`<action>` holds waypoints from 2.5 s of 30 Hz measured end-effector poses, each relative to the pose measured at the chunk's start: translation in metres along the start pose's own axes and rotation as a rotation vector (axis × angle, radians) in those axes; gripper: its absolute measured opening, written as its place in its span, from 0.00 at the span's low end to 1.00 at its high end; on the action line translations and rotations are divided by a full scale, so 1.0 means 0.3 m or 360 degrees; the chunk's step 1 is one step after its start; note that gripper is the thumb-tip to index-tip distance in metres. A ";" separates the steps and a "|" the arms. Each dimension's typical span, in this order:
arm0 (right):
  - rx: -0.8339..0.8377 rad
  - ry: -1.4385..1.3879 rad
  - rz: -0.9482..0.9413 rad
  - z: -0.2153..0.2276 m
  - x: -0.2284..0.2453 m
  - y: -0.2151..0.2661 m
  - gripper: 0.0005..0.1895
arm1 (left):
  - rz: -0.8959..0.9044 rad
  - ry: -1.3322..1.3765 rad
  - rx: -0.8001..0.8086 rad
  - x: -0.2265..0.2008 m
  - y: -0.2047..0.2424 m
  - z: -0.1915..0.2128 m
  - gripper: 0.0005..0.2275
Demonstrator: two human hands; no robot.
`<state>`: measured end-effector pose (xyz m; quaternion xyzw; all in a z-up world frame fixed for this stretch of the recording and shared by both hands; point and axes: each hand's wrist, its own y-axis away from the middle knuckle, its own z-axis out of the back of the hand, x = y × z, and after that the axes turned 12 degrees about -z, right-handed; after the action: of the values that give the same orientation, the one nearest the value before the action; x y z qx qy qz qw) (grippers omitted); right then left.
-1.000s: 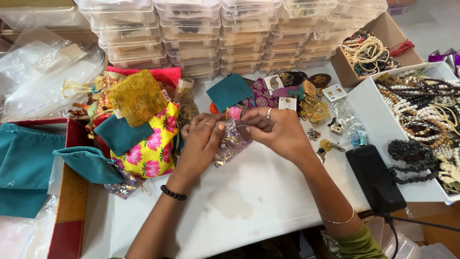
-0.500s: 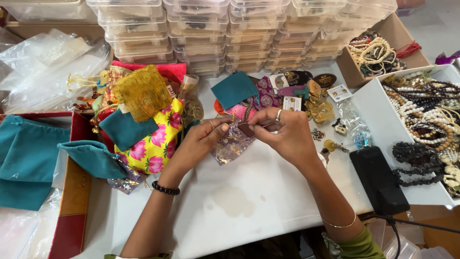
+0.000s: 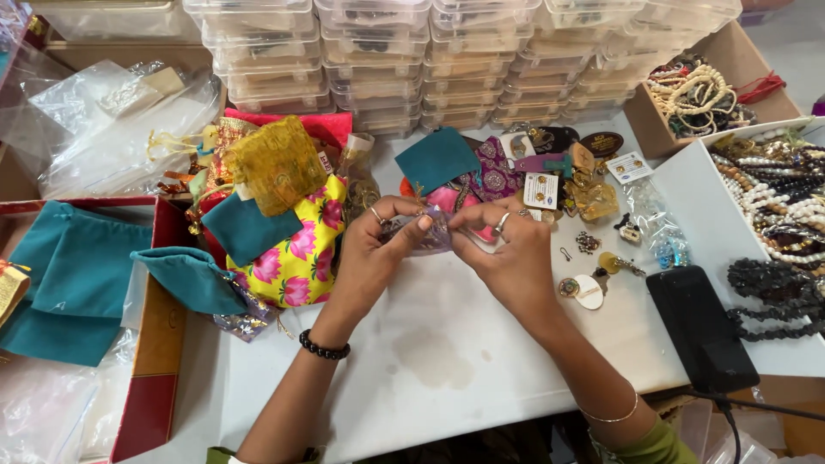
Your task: The person sorts various jewelry items, including earrings and necklaces, from a cluttered table into small fabric pouches. They handle the items by hand, placing them into different colored bags and tying the drawstrings to close them.
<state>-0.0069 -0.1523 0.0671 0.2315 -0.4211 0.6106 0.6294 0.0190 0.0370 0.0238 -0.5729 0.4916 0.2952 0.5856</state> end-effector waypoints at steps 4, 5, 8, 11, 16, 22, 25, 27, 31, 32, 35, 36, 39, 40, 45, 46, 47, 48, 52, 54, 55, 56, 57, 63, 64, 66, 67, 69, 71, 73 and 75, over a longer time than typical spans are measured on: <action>-0.0043 0.0161 0.0224 0.009 -0.036 -0.023 0.12 | 0.0049 0.0215 -0.0145 0.008 -0.002 0.000 0.07; -0.0062 0.0238 0.0387 0.021 -0.031 -0.029 0.11 | 0.0039 0.0219 -0.0208 0.024 0.001 0.008 0.07; -0.0097 0.0381 0.0703 0.066 0.060 -0.049 0.11 | -0.0002 0.0267 -0.0317 0.006 -0.004 0.010 0.08; -0.0028 0.0345 0.0800 0.077 0.072 -0.066 0.13 | -0.0039 0.0347 -0.0363 -0.026 -0.008 -0.001 0.08; 0.0379 -0.0240 0.0270 0.028 0.027 -0.087 0.09 | -0.0281 0.0208 -0.0409 -0.107 0.045 0.001 0.08; 0.0666 -0.0806 0.0001 -0.120 0.278 -0.103 0.13 | -0.0509 -0.1100 -0.0905 -0.323 0.102 0.109 0.06; 0.0763 -0.0828 -0.0101 -0.255 0.384 -0.139 0.13 | -0.0702 -0.1711 -0.0875 -0.397 0.065 0.238 0.08; 0.0796 -0.0879 -0.0162 -0.361 0.417 -0.173 0.12 | -0.0293 -0.1776 -0.0895 -0.445 0.031 0.305 0.09; 0.0800 -0.0857 -0.0192 -0.524 0.389 -0.226 0.11 | -0.0638 -0.2409 -0.1008 -0.323 0.045 0.367 0.16; 0.0741 -0.0770 -0.0173 -0.537 0.391 -0.227 0.11 | -0.0574 -0.2594 -0.0875 -0.298 0.060 0.348 0.19; 0.0646 -0.0624 -0.0105 -0.540 0.354 -0.228 0.12 | -0.0472 -0.2767 -0.0651 -0.168 0.083 0.318 0.24; 0.0610 -0.0566 -0.0050 -0.527 0.331 -0.236 0.13 | -0.0449 -0.2761 -0.0569 -0.114 0.079 0.305 0.25; 0.0533 -0.0595 -0.0022 -0.420 0.272 -0.261 0.14 | -0.0273 -0.2658 -0.0549 -0.047 0.053 0.319 0.25; 0.0499 -0.0584 -0.0034 -0.369 0.252 -0.270 0.14 | -0.0296 -0.2634 -0.0525 -0.040 0.052 0.326 0.25; 0.0324 -0.0730 -0.0338 -0.116 0.122 -0.272 0.13 | -0.0310 -0.2986 -0.0513 -0.101 0.057 0.279 0.26; 0.0285 -0.0714 -0.0350 -0.077 0.092 -0.273 0.13 | -0.0335 -0.2954 -0.0490 -0.133 0.058 0.228 0.26; 0.0272 -0.0766 -0.0392 -0.043 0.064 -0.275 0.13 | -0.0453 -0.2855 -0.0464 -0.170 0.059 0.183 0.25; 0.0259 -0.0819 -0.0433 -0.008 0.038 -0.274 0.12 | -0.0568 -0.2752 -0.0438 -0.208 0.062 0.141 0.25; 0.0170 -0.0807 -0.0276 0.020 -0.148 -0.292 0.10 | -0.0942 -0.2395 -0.0112 -0.145 0.025 -0.021 0.18; 0.0086 -0.0698 -0.0074 0.008 -0.241 -0.306 0.11 | -0.0764 -0.2093 0.0146 -0.049 -0.013 -0.080 0.13; 0.0064 -0.0694 -0.0076 0.003 -0.269 -0.296 0.11 | -0.0781 -0.2081 0.0160 -0.004 -0.043 -0.099 0.13; 0.0008 -0.0648 -0.0062 -0.003 -0.298 -0.288 0.12 | -0.0783 -0.2031 0.0180 0.043 -0.074 -0.118 0.13; -0.0042 -0.0607 -0.0048 -0.017 -0.325 -0.284 0.13 | -0.0781 -0.1987 0.0199 0.088 -0.107 -0.132 0.15; -0.0393 0.0141 0.0561 0.056 -0.161 -0.231 0.20 | -0.0599 -0.2074 0.0275 0.183 -0.193 -0.154 0.11; -0.0392 0.0147 0.0553 0.064 -0.147 -0.228 0.20 | -0.0595 -0.2066 0.0281 0.145 -0.176 -0.154 0.11; -0.0441 0.0389 0.0975 0.071 -0.117 -0.221 0.24 | -0.0852 -0.1970 0.0184 0.066 -0.139 -0.143 0.15; -0.0437 0.0389 0.0966 0.055 -0.148 -0.218 0.24 | -0.0846 -0.1969 0.0191 0.036 -0.129 -0.138 0.15; -0.0102 0.0066 0.0629 0.025 -0.202 -0.211 0.22 | -0.0988 -0.1957 0.0191 -0.029 -0.110 -0.124 0.12; 0.0050 -0.0137 0.0291 -0.008 -0.221 -0.188 0.17 | -0.1037 -0.1825 0.0020 -0.067 -0.076 -0.128 0.09; 0.0197 -0.0334 -0.0044 -0.037 -0.224 -0.168 0.12 | -0.1090 -0.1683 -0.0149 -0.073 -0.045 -0.135 0.07; 0.0303 -0.0531 -0.0346 -0.068 -0.216 -0.143 0.09 | -0.0959 -0.1603 -0.0548 -0.043 -0.008 -0.144 0.11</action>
<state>0.0459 -0.1793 0.0129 0.4317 -0.4326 0.5294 0.5884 0.0064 -0.0023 0.0427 -0.5632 -0.0840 0.4264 0.7028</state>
